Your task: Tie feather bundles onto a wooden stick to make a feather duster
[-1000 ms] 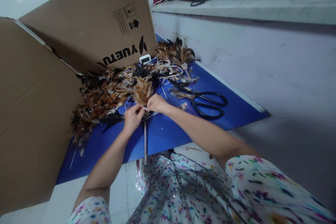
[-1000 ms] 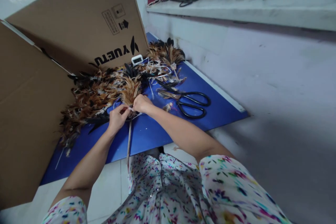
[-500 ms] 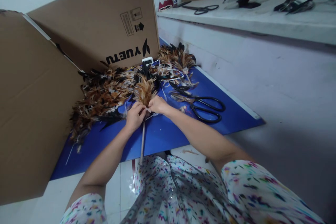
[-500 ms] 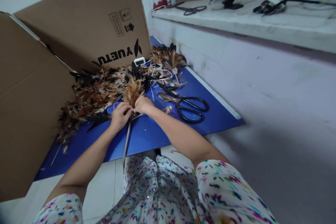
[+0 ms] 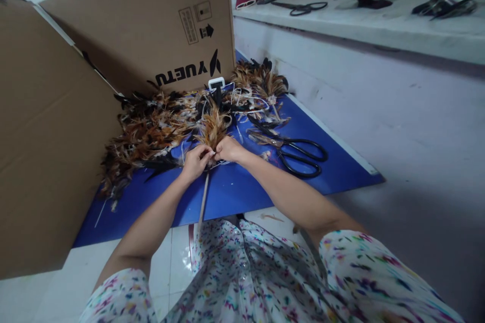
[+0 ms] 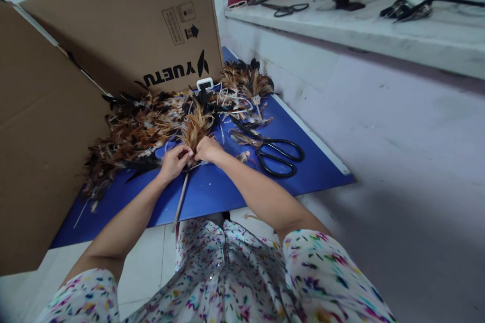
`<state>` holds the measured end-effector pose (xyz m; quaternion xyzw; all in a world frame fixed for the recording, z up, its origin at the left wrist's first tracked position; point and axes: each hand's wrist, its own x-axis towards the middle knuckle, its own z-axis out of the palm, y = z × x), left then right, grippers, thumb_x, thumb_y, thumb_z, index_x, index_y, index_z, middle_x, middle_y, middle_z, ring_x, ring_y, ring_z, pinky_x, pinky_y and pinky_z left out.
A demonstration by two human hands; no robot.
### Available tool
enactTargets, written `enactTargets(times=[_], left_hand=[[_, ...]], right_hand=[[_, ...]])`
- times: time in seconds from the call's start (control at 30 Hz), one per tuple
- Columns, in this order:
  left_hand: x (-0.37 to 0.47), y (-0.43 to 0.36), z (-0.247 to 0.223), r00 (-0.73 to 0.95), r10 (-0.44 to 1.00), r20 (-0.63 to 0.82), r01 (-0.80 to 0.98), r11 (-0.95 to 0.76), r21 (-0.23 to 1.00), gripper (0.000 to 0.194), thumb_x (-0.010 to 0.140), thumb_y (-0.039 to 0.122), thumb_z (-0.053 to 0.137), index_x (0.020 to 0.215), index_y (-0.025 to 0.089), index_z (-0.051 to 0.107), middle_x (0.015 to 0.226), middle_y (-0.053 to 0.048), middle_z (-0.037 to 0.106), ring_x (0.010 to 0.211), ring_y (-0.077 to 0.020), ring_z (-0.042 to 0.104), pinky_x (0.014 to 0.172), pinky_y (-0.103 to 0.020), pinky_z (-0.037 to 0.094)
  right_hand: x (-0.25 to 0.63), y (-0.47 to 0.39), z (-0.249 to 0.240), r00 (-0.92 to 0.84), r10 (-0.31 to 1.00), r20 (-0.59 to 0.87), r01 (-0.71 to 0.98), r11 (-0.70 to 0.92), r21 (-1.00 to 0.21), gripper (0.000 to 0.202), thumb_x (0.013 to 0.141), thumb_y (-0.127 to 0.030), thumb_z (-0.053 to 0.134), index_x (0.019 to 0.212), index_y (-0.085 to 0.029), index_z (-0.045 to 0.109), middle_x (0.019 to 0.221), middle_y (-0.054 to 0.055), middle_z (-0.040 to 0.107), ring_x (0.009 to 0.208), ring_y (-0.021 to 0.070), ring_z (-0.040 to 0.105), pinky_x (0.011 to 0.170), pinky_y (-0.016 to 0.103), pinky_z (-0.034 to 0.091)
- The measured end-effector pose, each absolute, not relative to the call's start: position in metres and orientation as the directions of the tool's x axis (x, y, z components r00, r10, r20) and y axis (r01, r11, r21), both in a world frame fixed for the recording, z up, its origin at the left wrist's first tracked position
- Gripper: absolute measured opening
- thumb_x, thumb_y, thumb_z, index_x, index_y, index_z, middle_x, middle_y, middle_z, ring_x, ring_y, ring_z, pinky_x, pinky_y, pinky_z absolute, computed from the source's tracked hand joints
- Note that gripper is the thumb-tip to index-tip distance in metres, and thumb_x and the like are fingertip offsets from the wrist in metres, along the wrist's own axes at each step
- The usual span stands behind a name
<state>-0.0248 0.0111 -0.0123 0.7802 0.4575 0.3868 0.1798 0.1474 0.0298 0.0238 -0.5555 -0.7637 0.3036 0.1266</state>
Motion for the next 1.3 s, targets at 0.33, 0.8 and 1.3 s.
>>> enactTargets(times=[0.33,0.8,1.3], left_hand=[[-0.022,0.009,-0.006,0.295,0.89,0.348,0.61,-0.456,0.649,0.007,0.083,0.017,0.058,0.078,0.017,0.063,0.068,0.001,0.061,0.067,-0.0115,0.055,0.066,-0.023,0.04],[-0.022,0.013,-0.009,0.266,0.906,0.329,0.537,-0.423,0.73,0.013,0.074,0.01,0.064,0.084,0.018,0.059,0.07,0.004,0.058,0.063,-0.0077,0.053,0.062,-0.02,0.041],[-0.028,0.019,-0.012,0.269,0.947,0.173,0.4,-0.273,0.875,0.012,0.072,0.024,0.071,0.078,0.015,0.067,0.064,0.001,0.061,0.047,-0.0068,0.051,0.046,-0.019,0.039]], right_hand=[[0.153,0.02,0.037,-0.46,0.872,-0.169,0.739,0.27,-0.618,0.015,0.079,-0.016,0.063,0.079,-0.011,0.077,0.061,-0.002,0.058,0.059,0.0076,0.047,0.054,0.02,0.032],[0.161,0.021,0.037,-0.549,0.834,-0.053,0.619,0.363,-0.697,0.012,0.077,-0.017,0.066,0.074,-0.012,0.076,0.057,-0.003,0.056,0.059,0.0076,0.046,0.057,0.022,0.032],[0.162,0.028,0.033,-0.473,0.88,-0.041,0.582,0.278,-0.764,0.015,0.074,-0.017,0.069,0.082,-0.011,0.08,0.067,0.001,0.067,0.062,0.0086,0.051,0.058,0.022,0.035]])
